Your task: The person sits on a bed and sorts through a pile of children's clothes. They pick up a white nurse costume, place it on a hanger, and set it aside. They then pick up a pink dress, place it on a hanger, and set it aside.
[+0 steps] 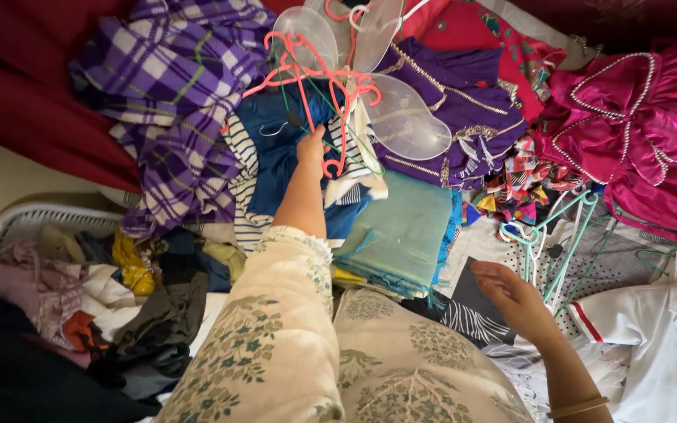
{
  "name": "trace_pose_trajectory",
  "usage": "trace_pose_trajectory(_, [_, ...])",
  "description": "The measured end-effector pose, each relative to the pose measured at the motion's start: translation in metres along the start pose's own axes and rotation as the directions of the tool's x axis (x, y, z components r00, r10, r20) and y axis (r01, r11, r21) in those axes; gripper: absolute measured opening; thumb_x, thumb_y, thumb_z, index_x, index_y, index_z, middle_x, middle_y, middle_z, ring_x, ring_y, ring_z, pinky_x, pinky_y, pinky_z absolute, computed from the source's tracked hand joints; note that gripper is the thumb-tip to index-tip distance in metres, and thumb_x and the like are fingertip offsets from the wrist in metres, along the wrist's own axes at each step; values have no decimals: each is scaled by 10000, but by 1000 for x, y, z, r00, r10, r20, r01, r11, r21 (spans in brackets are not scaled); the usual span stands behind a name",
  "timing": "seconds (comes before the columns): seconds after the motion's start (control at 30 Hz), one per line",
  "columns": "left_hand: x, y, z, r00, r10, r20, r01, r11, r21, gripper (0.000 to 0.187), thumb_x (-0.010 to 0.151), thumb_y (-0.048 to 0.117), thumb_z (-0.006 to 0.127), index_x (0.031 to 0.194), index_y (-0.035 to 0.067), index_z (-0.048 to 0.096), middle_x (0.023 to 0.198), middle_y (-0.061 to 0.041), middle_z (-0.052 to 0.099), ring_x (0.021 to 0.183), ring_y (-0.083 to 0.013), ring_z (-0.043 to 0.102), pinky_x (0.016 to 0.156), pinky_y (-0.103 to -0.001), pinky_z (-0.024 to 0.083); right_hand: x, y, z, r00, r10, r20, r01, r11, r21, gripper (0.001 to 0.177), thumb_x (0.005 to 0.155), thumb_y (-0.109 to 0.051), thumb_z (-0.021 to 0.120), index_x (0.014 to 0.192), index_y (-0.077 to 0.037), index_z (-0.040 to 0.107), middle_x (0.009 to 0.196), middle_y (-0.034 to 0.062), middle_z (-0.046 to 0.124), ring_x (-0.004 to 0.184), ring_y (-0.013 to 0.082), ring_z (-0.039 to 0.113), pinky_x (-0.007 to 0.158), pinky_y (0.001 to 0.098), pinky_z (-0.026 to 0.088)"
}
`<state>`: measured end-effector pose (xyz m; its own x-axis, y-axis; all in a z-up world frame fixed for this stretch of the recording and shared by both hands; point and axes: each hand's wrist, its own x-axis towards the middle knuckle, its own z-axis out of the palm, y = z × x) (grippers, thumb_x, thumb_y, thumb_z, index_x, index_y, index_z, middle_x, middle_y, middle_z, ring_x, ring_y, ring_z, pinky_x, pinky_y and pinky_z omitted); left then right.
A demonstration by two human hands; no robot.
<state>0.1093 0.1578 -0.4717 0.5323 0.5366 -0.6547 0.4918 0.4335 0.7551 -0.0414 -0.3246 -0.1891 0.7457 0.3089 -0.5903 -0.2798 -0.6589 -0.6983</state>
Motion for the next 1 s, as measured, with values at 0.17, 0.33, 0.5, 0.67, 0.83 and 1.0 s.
trace_pose_trajectory(0.17, [-32,29,20,959,177,220,-86,924,-372,304,971,333,644,1145,87,603,838,-34,612,679,-153,616,619,-337,539,4,-20,7,996,-93,4,93,996,3,371,971,-198,590,1323,-92,635,1282,65,732,1197,184,684,1039,338,499])
trace_pose_trajectory(0.33, [-168,65,22,891,254,375,-53,881,-470,146,1070,278,558,1086,143,506,722,6,538,560,-113,528,522,-301,467,11,-29,14,995,-105,-3,104,987,123,372,974,-206,588,1319,-79,642,1279,75,734,1214,190,667,1039,333,493])
trace_pose_trajectory(0.5, [-315,59,23,772,139,620,236,844,-482,220,1083,335,525,1175,136,542,667,43,413,533,-79,365,476,-268,308,35,-27,14,979,-140,-146,186,904,384,481,1064,-377,450,1396,-53,576,1344,125,672,1260,250,607,1094,404,446])
trace_pose_trajectory(0.67, [-416,45,39,416,32,909,416,882,-221,346,1122,441,435,1246,133,532,680,65,412,531,-40,363,454,-209,318,12,-61,1,979,-167,-114,182,478,860,641,1019,-526,248,1454,-103,455,1377,82,647,1245,274,617,1086,462,459])
trace_pose_trajectory(0.83, [-435,57,75,548,107,830,-63,994,-87,524,1063,464,380,1460,129,445,1058,-27,626,837,-118,606,709,-311,585,-12,-61,-28,897,-191,-399,442,404,801,558,1106,-423,367,1545,-81,413,1138,87,645,997,251,648,927,480,523])
trace_pose_trajectory(1.0, [-445,61,94,469,189,863,-276,959,-60,580,1074,466,391,1520,99,443,1257,-158,640,986,-201,659,764,-357,596,-36,-49,-63,867,-198,-458,498,314,808,500,1096,-402,325,1528,-156,372,997,58,627,907,198,655,881,456,583])
